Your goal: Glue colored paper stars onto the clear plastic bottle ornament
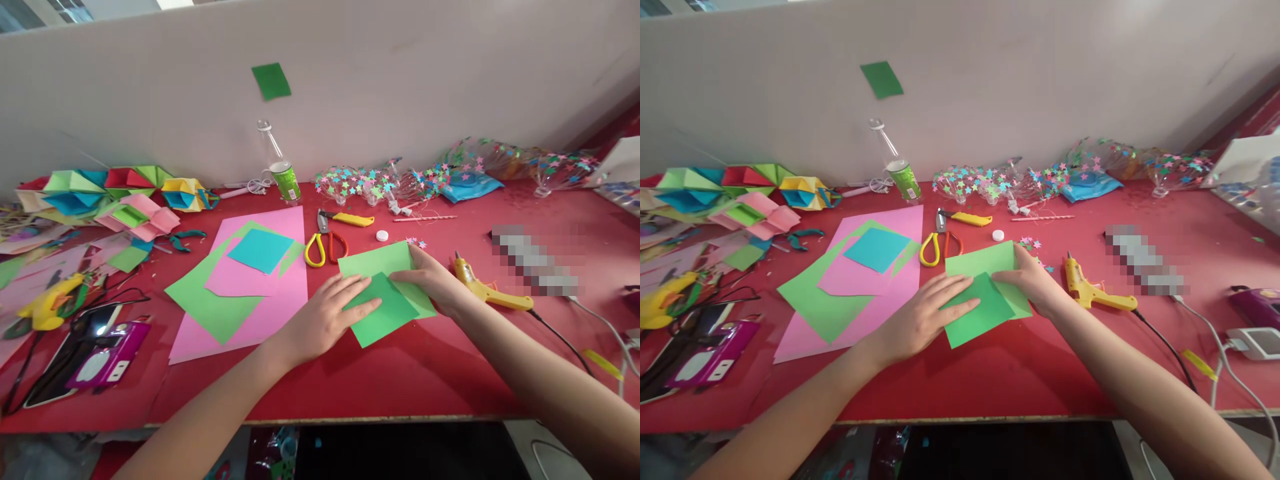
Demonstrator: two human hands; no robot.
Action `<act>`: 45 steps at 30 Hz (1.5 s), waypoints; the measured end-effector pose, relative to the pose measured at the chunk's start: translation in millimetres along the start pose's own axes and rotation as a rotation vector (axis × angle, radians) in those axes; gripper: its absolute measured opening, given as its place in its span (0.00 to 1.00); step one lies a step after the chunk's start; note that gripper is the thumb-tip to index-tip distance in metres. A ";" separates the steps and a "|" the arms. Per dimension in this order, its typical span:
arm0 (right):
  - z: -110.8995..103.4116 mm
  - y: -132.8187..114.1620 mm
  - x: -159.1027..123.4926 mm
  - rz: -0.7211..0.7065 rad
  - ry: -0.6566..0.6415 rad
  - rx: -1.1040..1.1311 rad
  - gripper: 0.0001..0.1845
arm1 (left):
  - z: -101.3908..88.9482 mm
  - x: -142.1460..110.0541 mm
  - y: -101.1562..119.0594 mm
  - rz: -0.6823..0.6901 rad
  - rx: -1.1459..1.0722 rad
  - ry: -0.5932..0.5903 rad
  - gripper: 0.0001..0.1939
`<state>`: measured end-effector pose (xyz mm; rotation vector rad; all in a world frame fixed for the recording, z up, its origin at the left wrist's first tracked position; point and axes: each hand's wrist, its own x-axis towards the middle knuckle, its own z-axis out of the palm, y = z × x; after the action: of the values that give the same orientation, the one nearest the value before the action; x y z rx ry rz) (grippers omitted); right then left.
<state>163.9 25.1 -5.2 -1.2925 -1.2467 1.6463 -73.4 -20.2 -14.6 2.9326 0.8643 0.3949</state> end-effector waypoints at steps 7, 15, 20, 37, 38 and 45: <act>-14.2 6.2 -5.3 -0.002 0.098 0.029 0.31 | 4.9 3.8 -12.6 -0.218 0.125 0.126 0.28; -21.3 11.0 -4.6 -0.015 0.083 0.048 0.29 | 6.1 -38.0 -99.7 -1.114 0.401 -0.208 0.37; -15.4 15.6 -1.6 -0.015 0.073 0.037 0.31 | 1.8 -45.6 -109.7 -0.977 0.385 -0.297 0.24; -12.3 16.7 -4.4 -0.010 0.061 0.038 0.31 | -20.8 -38.7 -94.3 -1.081 0.497 -0.202 0.18; -12.0 17.6 -4.2 -0.011 0.066 0.042 0.30 | -26.9 -37.1 -89.1 -1.115 0.530 -0.153 0.19; -11.2 26.4 1.1 -0.013 0.114 0.105 0.25 | -23.1 -12.7 -13.2 -0.390 0.548 0.428 0.22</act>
<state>175.5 21.1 -31.1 -1.2926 -1.0841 1.5845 -96.6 -16.3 3.1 3.0566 1.8205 0.8967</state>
